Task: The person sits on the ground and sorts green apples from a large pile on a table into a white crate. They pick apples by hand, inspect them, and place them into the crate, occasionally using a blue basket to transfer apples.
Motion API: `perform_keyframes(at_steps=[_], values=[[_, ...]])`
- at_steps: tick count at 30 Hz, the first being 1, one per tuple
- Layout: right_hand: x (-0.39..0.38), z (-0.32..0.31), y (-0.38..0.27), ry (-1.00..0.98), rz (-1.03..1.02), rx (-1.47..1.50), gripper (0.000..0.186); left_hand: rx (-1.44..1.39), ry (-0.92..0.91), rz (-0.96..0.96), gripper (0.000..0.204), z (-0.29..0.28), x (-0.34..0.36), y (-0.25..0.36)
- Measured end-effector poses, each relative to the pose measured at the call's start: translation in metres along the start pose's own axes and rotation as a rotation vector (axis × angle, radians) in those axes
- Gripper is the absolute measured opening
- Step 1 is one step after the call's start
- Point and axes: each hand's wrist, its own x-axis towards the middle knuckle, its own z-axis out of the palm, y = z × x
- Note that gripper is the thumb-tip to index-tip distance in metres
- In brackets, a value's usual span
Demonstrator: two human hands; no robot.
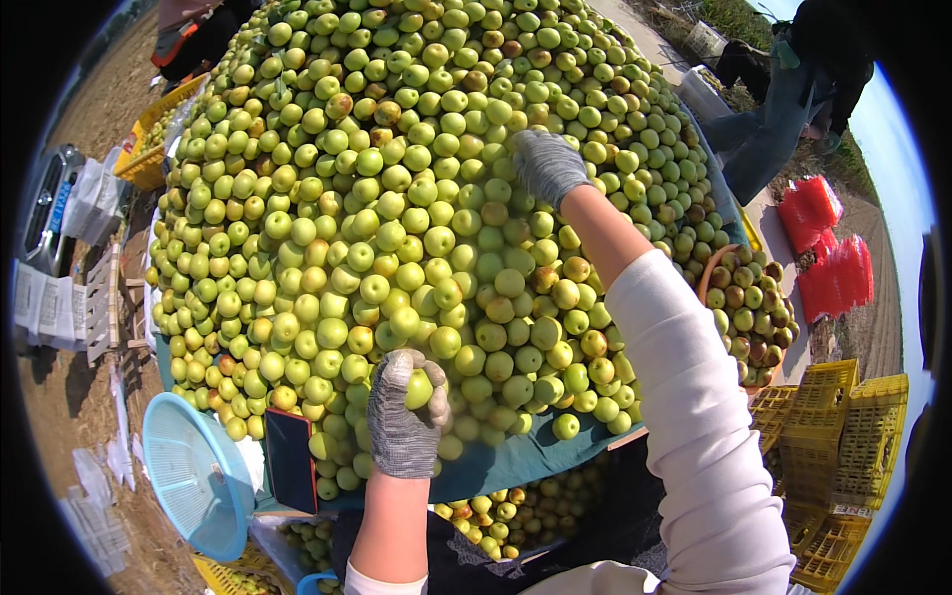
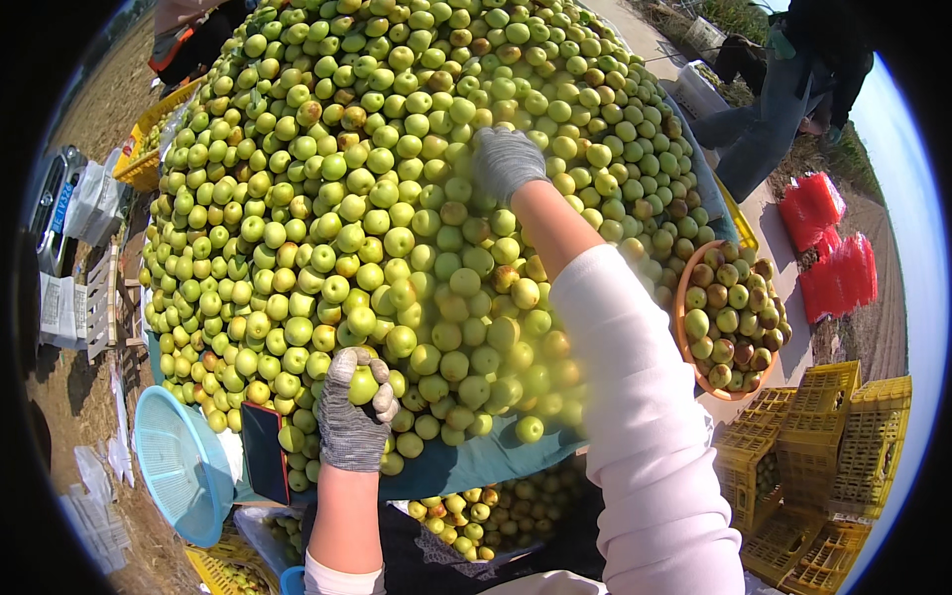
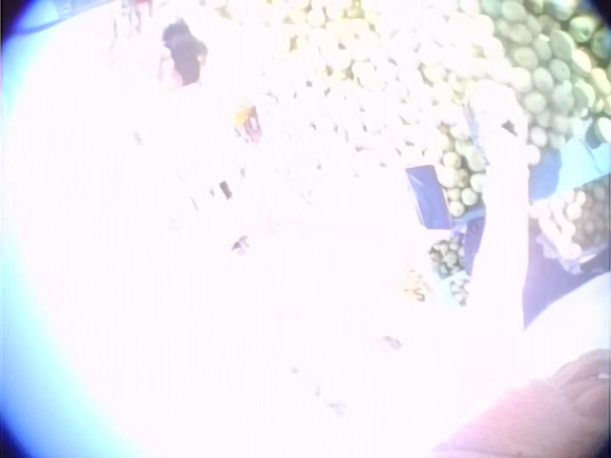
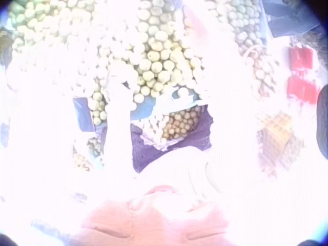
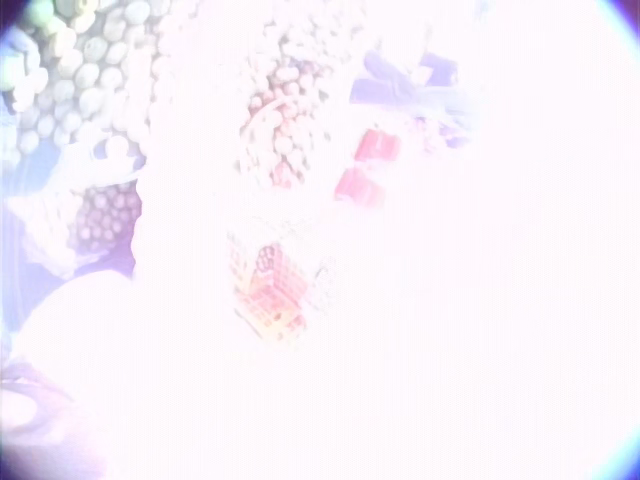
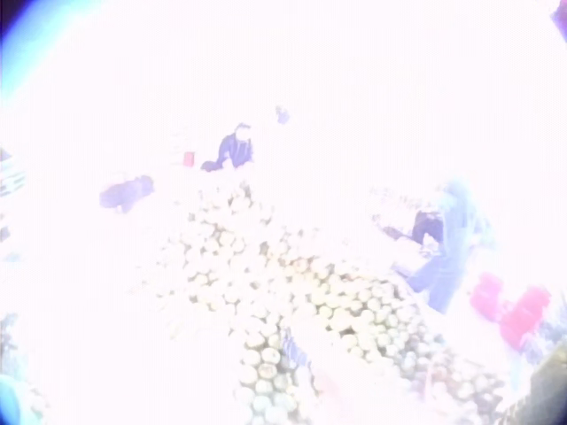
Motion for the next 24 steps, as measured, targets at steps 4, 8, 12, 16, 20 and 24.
perform_keyframes(at_steps=[4,8,12,16,20,24], values=[[0.028,0.001,-0.007,-0.28,0.013,-0.109,0.031,-0.06,0.124,0.096,0.035,-0.001,0.005,0.001],[0.034,-0.005,-0.009,-0.503,-0.092,-0.093,0.034,0.152,0.195,0.324,0.064,0.002,0.004,0.001],[0.008,-0.01,-0.016,-0.521,-0.075,-0.031,0.038,0.154,0.055,0.374,0.075,0.007,-0.001,0.001],[-0.039,-0.011,-0.016,-0.292,-0.185,0.099,0.033,0.119,0.068,0.418,0.063,0.009,-0.003,0.0],[-0.061,-0.006,-0.005,-0.118,-0.155,0.324,0.03,0.219,0.207,0.505,0.053,0.009,-0.005,-0.004],[-0.035,0.003,0.011,-0.018,0.169,0.439,0.023,0.31,0.222,0.516,0.052,0.009,-0.005,-0.004]])
